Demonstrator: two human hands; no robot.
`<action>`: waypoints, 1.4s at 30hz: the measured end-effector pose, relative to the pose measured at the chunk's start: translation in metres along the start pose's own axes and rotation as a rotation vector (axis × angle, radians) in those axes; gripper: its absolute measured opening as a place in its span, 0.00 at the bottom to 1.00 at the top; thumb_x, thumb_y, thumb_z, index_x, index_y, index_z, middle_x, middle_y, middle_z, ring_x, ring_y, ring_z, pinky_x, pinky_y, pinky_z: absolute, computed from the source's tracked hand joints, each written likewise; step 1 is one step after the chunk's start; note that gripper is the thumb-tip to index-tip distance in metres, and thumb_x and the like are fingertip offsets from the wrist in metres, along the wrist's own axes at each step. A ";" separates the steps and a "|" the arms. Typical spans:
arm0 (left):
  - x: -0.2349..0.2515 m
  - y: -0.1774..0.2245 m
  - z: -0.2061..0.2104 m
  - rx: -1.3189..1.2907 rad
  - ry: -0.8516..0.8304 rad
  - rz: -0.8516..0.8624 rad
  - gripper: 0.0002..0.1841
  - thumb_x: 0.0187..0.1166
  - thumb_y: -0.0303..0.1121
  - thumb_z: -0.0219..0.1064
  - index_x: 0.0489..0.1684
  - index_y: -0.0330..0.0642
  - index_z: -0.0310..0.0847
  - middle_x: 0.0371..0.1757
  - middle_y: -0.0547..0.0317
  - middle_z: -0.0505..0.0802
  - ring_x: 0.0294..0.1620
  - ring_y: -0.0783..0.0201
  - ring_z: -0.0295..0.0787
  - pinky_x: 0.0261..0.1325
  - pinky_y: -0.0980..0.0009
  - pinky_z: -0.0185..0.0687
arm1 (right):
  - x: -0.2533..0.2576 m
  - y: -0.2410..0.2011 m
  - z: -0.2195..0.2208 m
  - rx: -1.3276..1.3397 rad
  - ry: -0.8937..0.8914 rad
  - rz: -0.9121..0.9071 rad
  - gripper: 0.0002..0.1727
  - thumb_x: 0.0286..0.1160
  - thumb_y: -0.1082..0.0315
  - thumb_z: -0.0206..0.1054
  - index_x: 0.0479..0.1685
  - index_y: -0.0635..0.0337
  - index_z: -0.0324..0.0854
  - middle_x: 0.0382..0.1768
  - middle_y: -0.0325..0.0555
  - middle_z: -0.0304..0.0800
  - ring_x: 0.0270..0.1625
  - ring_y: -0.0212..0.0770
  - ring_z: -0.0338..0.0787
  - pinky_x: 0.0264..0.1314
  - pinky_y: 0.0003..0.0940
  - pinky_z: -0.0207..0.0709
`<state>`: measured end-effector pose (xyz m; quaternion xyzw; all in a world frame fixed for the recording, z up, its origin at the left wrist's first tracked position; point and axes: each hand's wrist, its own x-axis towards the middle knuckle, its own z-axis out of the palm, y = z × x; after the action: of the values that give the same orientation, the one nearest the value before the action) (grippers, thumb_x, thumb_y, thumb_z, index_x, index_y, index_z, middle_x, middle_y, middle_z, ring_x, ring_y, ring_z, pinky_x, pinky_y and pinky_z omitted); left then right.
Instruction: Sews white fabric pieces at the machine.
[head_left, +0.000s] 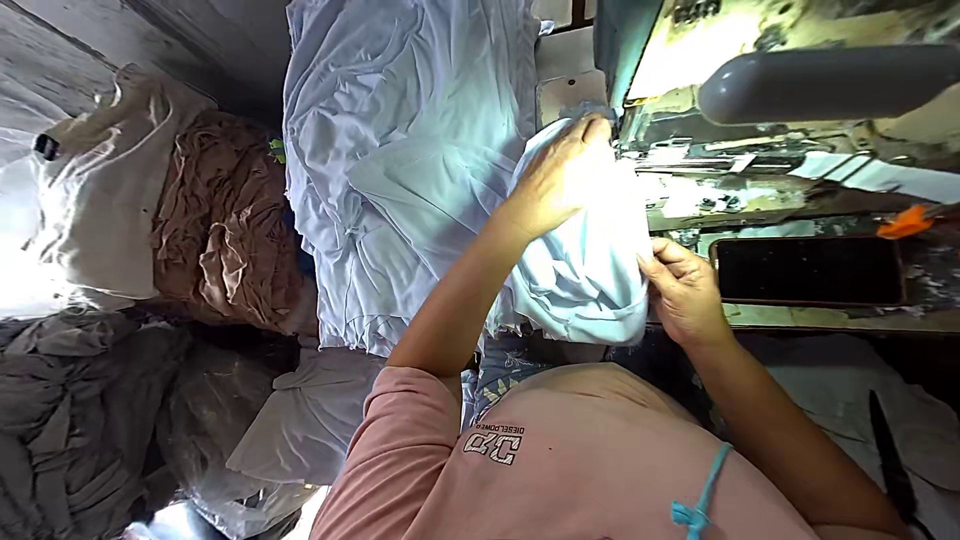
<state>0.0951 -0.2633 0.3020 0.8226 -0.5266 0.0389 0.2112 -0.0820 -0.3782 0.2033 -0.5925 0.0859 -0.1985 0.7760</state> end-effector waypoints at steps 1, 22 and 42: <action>0.006 -0.005 -0.006 0.006 -0.040 -0.002 0.18 0.85 0.22 0.52 0.67 0.19 0.76 0.67 0.28 0.86 0.72 0.40 0.84 0.77 0.51 0.73 | 0.003 -0.001 0.002 -0.001 -0.008 -0.010 0.12 0.82 0.77 0.58 0.42 0.53 0.87 0.33 0.26 0.92 0.36 0.21 0.89 0.45 0.20 0.85; -0.143 -0.024 -0.041 -0.409 0.455 0.063 0.09 0.82 0.21 0.60 0.47 0.23 0.84 0.43 0.48 0.96 0.45 0.70 0.95 0.55 0.72 0.89 | -0.009 -0.019 -0.011 -0.637 -0.094 -0.431 0.13 0.81 0.76 0.55 0.52 0.73 0.84 0.48 0.51 0.90 0.46 0.31 0.91 0.53 0.27 0.87; -0.148 0.046 -0.054 -0.200 -0.149 0.273 0.04 0.70 0.31 0.67 0.31 0.42 0.86 0.24 0.61 0.87 0.33 0.61 0.86 0.56 0.54 0.78 | -0.059 -0.080 0.012 -0.965 -0.600 -0.349 0.18 0.82 0.57 0.65 0.51 0.63 0.88 0.43 0.52 0.90 0.32 0.41 0.88 0.31 0.37 0.84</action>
<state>-0.0028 -0.1329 0.3228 0.7191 -0.6486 -0.0466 0.2451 -0.1473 -0.3614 0.2767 -0.9138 -0.1554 -0.0854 0.3654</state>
